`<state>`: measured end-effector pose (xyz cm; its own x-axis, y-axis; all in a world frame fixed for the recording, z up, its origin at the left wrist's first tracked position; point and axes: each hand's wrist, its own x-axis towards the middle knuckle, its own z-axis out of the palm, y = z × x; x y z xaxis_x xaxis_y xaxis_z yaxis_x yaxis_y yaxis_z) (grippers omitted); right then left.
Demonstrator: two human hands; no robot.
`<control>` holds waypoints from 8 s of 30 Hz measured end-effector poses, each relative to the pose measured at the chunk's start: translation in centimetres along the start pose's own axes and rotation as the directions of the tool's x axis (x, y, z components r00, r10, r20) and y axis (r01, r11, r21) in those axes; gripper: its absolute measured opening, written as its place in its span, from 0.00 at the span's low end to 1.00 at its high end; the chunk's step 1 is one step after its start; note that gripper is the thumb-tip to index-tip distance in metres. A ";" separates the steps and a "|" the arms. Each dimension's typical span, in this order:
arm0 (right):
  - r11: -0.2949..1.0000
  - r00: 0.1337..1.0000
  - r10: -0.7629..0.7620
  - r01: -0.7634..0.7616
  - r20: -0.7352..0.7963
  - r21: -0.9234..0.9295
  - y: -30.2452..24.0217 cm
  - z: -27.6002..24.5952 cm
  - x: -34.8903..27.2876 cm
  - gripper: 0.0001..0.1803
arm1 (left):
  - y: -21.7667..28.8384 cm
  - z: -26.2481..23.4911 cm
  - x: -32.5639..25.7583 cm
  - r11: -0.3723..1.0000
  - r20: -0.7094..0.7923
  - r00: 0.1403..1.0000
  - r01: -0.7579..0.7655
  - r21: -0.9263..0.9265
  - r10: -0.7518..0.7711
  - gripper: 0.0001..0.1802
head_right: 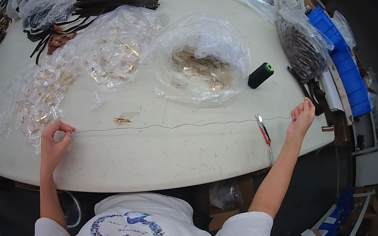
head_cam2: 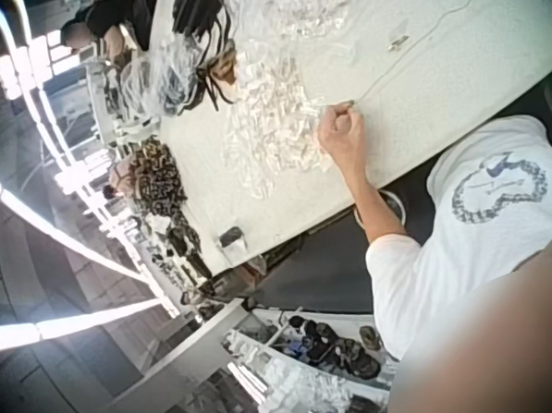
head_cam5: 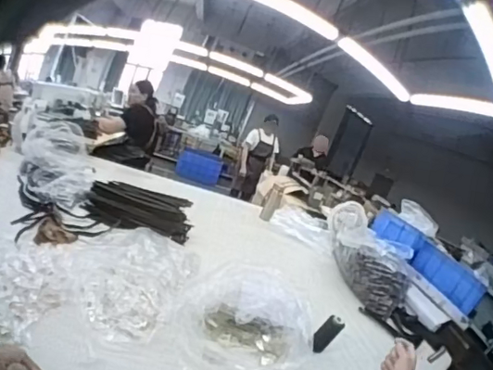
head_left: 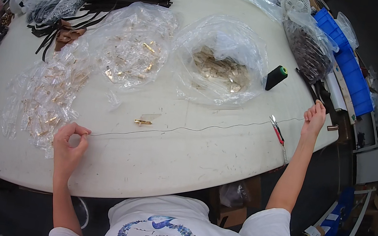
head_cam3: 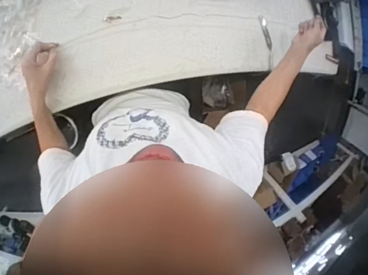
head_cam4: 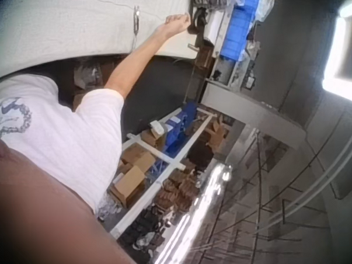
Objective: Manually thread and assemble metal wire loops or hooks into small leather/fabric components on a cutting table.
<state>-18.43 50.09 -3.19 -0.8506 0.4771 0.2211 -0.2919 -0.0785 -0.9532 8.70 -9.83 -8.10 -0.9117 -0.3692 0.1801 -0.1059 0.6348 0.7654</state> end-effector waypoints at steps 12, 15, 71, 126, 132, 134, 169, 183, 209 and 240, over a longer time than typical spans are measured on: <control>0.939 0.160 0.294 -0.231 0.942 -0.254 1.2 23.2 -24.6 0.09 | 9.9 6.2 5.4 0.881 0.069 0.899 -0.406 -0.243 0.433 0.05; 0.876 0.179 0.375 -0.391 0.910 -0.284 2.4 23.6 -25.4 0.10 | 8.2 7.4 5.5 0.881 0.048 0.910 -0.383 -0.277 0.411 0.05; 0.846 0.462 0.119 0.416 0.879 -0.333 3.9 21.7 -25.1 0.06 | 5.5 8.9 4.5 0.951 0.149 0.954 -0.226 -0.213 0.260 0.06; 0.697 0.306 0.333 0.557 0.892 -0.451 5.6 23.6 -24.4 0.09 | 1.7 7.6 5.5 0.687 0.460 0.881 0.401 -0.606 -0.108 0.09; 0.694 0.248 0.278 0.616 0.928 -0.372 6.4 24.6 -24.7 0.07 | 2.0 7.5 5.3 0.697 0.466 0.875 0.418 -0.583 -0.135 0.09; 0.730 0.275 0.298 0.551 0.914 -0.404 6.3 24.3 -25.0 0.06 | 1.8 7.6 5.2 0.760 0.478 0.873 0.374 -0.531 -0.096 0.08; 0.927 0.443 0.375 -0.202 0.815 -0.316 4.4 22.9 -24.7 0.09 | 4.0 7.7 4.6 0.530 0.587 0.809 0.508 -0.678 -0.025 0.09; 0.926 0.378 0.377 -0.119 0.846 -0.359 3.5 22.9 -25.0 0.09 | 4.6 8.9 3.7 0.576 0.518 0.855 0.429 -0.696 -0.011 0.09; 0.954 0.420 0.275 -0.009 0.865 -0.299 4.2 22.5 -26.0 0.08 | 4.8 9.3 3.0 0.534 0.456 0.890 0.401 -0.744 -0.032 0.10; 0.949 0.403 0.314 -0.169 0.860 -0.267 4.3 22.7 -26.8 0.07 | 4.8 8.9 3.3 0.504 0.479 0.875 0.447 -0.738 -0.075 0.08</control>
<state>-6.79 17.10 -8.50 -0.8101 -0.5853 -0.0328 -0.0161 0.0782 -0.9968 1.67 -2.00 -9.35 -0.9797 -0.0452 -0.1955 -0.1682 -0.3461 0.9230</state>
